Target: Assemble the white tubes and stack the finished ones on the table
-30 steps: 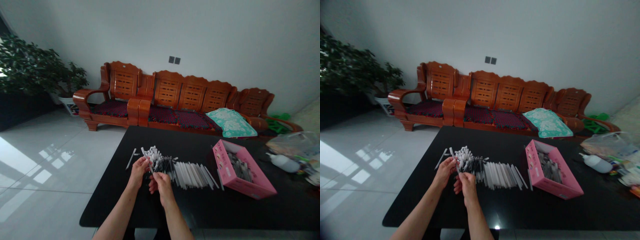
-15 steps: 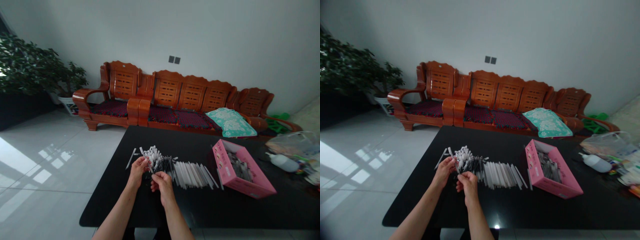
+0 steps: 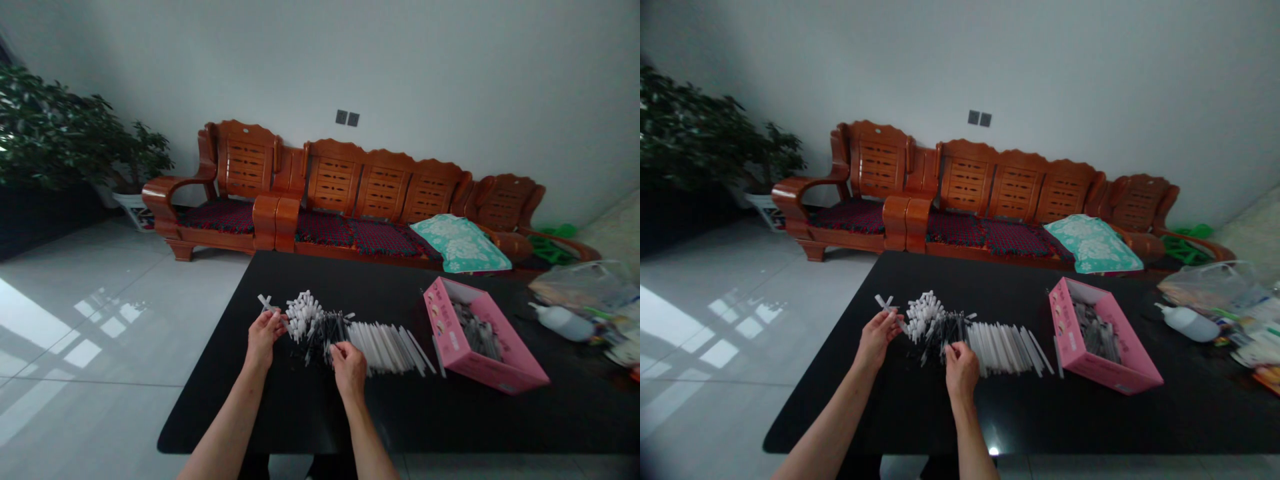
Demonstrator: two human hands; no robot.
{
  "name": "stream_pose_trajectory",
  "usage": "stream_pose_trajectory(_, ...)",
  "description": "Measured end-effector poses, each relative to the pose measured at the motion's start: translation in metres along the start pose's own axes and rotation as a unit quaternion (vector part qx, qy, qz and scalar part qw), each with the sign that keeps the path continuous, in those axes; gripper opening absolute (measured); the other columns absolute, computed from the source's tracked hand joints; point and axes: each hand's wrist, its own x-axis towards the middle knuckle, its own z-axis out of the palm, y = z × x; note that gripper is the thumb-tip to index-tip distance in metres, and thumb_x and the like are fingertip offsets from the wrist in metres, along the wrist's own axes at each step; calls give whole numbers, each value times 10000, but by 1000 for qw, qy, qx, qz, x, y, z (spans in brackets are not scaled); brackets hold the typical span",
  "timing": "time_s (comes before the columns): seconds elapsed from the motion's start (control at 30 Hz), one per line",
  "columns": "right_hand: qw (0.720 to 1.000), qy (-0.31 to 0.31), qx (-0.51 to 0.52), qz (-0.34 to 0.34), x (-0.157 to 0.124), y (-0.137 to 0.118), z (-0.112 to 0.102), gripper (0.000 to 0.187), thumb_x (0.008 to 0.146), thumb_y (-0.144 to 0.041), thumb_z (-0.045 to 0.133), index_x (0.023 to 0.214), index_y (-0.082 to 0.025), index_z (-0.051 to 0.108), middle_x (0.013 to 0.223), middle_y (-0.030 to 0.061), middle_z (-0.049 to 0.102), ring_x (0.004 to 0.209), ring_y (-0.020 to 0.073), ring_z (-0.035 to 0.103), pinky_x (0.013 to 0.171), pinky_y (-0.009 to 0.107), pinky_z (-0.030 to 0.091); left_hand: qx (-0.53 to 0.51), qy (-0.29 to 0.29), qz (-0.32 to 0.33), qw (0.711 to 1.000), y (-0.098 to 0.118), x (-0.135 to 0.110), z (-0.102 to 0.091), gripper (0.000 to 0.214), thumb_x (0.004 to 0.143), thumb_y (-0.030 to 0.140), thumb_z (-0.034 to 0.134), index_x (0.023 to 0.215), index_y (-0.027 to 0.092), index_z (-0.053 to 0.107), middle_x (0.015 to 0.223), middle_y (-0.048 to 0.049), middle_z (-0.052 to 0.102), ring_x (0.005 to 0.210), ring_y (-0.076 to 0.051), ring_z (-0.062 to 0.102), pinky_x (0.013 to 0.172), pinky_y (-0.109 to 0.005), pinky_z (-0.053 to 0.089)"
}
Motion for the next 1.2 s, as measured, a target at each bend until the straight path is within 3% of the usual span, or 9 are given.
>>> stream_pose_trajectory(0.17,984,-25,-164,-61,-4,-16,9,205,903,-293,548,896,-231,743,814,60,751,748,209,685,627,262,400,10,-14,-3,1000,-9,-2,3,421,602,337,820,909,109,643,759,-69,703,613,-128,642,572,-232,525)
stream_pose_trajectory(0.37,976,-31,-204,-75,-7,-32,21,265,931,-256,521,1119,-189,695,914,113,755,813,220,697,679,267,399,27,-64,-3,998,-11,-8,7,455,623,393,816,934,113,637,787,-68,706,645,-139,652,593,-244,530)
stream_pose_trajectory(0.5,985,-68,-103,-124,-9,-45,17,309,970,-305,443,903,-195,725,798,82,746,745,186,683,637,240,364,35,-86,-8,996,-13,-12,11,462,632,395,811,952,111,637,800,-75,709,671,-152,663,606,-254,532)
stream_pose_trajectory(0.63,985,-90,-54,-135,-13,-51,17,208,891,-244,547,742,-190,682,689,41,709,632,150,630,585,226,324,33,-91,-12,995,-13,-13,15,458,622,396,813,937,112,642,783,-71,710,672,-159,664,611,-264,535)
stream_pose_trajectory(0.8,988,-99,-25,-114,-10,-29,4,208,857,-236,552,689,-196,668,619,16,665,578,141,585,558,222,321,-4,-7,39,999,10,6,-3,398,639,331,799,933,112,643,784,-71,714,666,-143,660,622,-249,532)
stream_pose_trajectory(0.9,993,-60,-53,-82,-3,-9,-10,227,868,-256,530,700,-193,670,632,28,671,586,153,588,570,233,331,-30,72,73,994,24,20,-18,268,707,259,740,916,126,640,794,-65,711,688,-137,667,656,-253,540)
stream_pose_trajectory(0.97,994,-22,-96,-50,2,1,-17,236,875,-257,520,700,-195,666,644,39,681,600,164,597,570,242,324,-36,89,74,993,27,23,-23,227,728,234,717,915,132,640,809,-68,711,715,-144,677,672,-262,546)
stream_pose_trajectory(1.1,983,14,-182,-4,9,10,-21,249,885,-255,507,705,-203,671,699,67,713,652,190,633,557,259,303,-16,27,42,999,17,14,-17,316,684,272,763,947,131,659,830,-67,702,724,-160,677,684,-288,557)
stream_pose_trajectory(1.2,981,24,-192,2,10,7,-19,223,883,-279,515,795,-192,701,761,99,730,697,215,654,579,270,333,9,-35,13,999,7,-2,-4,409,633,330,809,963,125,681,786,-43,679,699,-154,659,674,-284,553)
